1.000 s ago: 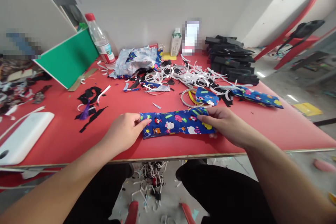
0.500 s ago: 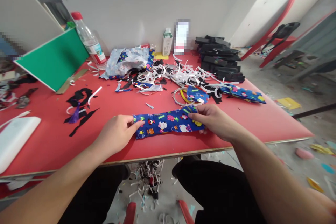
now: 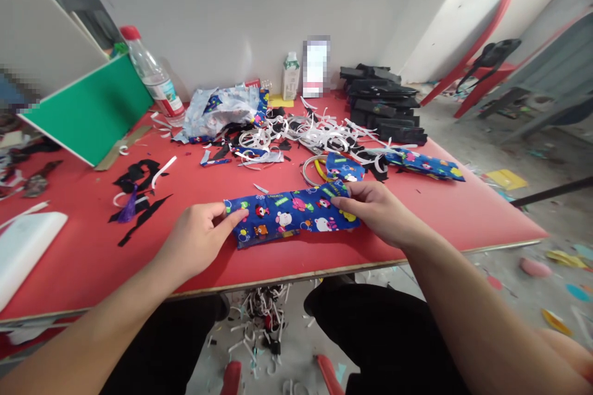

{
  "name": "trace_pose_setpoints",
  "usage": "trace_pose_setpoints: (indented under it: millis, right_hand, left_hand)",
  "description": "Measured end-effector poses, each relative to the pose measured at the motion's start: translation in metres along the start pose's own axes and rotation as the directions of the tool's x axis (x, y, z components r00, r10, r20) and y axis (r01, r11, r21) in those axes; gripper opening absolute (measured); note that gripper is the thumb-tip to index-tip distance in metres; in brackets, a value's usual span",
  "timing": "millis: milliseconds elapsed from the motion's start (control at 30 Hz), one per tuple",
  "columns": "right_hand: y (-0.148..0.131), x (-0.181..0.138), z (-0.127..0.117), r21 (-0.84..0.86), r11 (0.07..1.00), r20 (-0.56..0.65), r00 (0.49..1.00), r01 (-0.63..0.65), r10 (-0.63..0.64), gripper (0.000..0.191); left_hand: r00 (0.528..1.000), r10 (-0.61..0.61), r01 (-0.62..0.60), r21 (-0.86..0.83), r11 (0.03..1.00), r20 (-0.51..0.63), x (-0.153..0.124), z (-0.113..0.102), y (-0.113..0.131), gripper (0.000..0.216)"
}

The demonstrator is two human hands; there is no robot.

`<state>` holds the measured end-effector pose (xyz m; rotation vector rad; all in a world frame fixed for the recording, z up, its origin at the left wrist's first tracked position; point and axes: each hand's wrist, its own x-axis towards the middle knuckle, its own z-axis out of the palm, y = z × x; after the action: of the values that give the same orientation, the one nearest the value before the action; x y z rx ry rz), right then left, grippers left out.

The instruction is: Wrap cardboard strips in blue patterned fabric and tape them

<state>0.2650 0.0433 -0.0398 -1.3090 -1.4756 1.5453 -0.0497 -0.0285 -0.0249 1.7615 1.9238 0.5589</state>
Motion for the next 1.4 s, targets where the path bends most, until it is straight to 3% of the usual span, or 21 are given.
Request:
trace_pose_setpoints:
  millis: [167,267,367,467,533,600,700,867,1100,1200,1300,1400]
  right_hand:
    - [0.004,0.0,0.0,0.08,0.997,0.034,0.999,-0.006,0.003,0.042]
    - [0.007,0.001,0.0,0.1,0.992,-0.043,0.996,0.077,-0.073,0.048]
    - [0.008,0.004,0.001,0.15,0.967,-0.165,0.97,0.206,-0.181,0.052]
    - [0.008,0.006,0.002,0.205,0.943,-0.187,0.956,0.262,-0.225,0.034]
    - [0.007,0.006,0.003,0.146,0.933,-0.208,0.932,0.328,-0.295,0.036]
    - [0.007,0.005,0.005,-0.001,0.906,-0.234,0.881,0.422,-0.411,0.022]
    - [0.006,0.002,0.011,-0.176,0.849,-0.26,0.809,0.498,-0.528,0.003]
    - [0.009,0.003,0.021,-0.184,0.849,-0.292,0.797,0.496,-0.529,0.015]
    - [0.015,0.008,0.027,-0.314,0.847,-0.205,0.841,0.429,-0.502,0.01]
    - [0.013,0.004,0.025,-0.444,0.776,0.017,0.87,0.448,-0.492,0.018]
    - [0.01,0.002,0.023,-0.542,0.662,0.232,0.849,0.518,-0.475,0.031]
    - [0.01,0.003,0.022,-0.58,0.594,0.283,0.822,0.557,-0.494,0.012]
  left_hand:
    - [0.997,-0.005,0.001,0.046,0.999,0.082,-0.005,-0.001,0.0,0.053]
    - [0.996,0.016,-0.017,0.011,1.0,0.091,-0.009,0.0,0.003,0.051]
    - [0.998,0.067,-0.066,-0.1,0.993,0.0,-0.012,-0.001,0.008,0.047]
    - [0.976,0.128,-0.157,-0.166,0.974,-0.175,-0.014,-0.004,0.008,0.038]
    - [0.947,0.143,-0.207,-0.206,0.956,-0.286,-0.013,-0.005,0.004,0.025]
    - [0.925,0.134,-0.235,-0.257,0.937,-0.354,-0.011,-0.006,-0.003,0.018]
    - [0.902,0.151,-0.262,-0.236,0.936,-0.404,-0.006,-0.006,-0.017,0.023]
    - [0.882,0.237,-0.315,-0.135,0.94,-0.408,0.002,-0.006,-0.03,0.029]
    - [0.899,0.2,-0.263,-0.116,0.958,-0.39,0.003,-0.005,-0.034,0.032]
    - [0.904,0.206,-0.268,-0.121,0.956,-0.374,0.004,-0.003,-0.033,0.032]
    - [0.901,0.229,-0.291,-0.123,0.949,-0.368,0.004,-0.003,-0.03,0.031]
    - [0.898,0.23,-0.296,-0.126,0.947,-0.375,0.004,-0.004,-0.027,0.029]
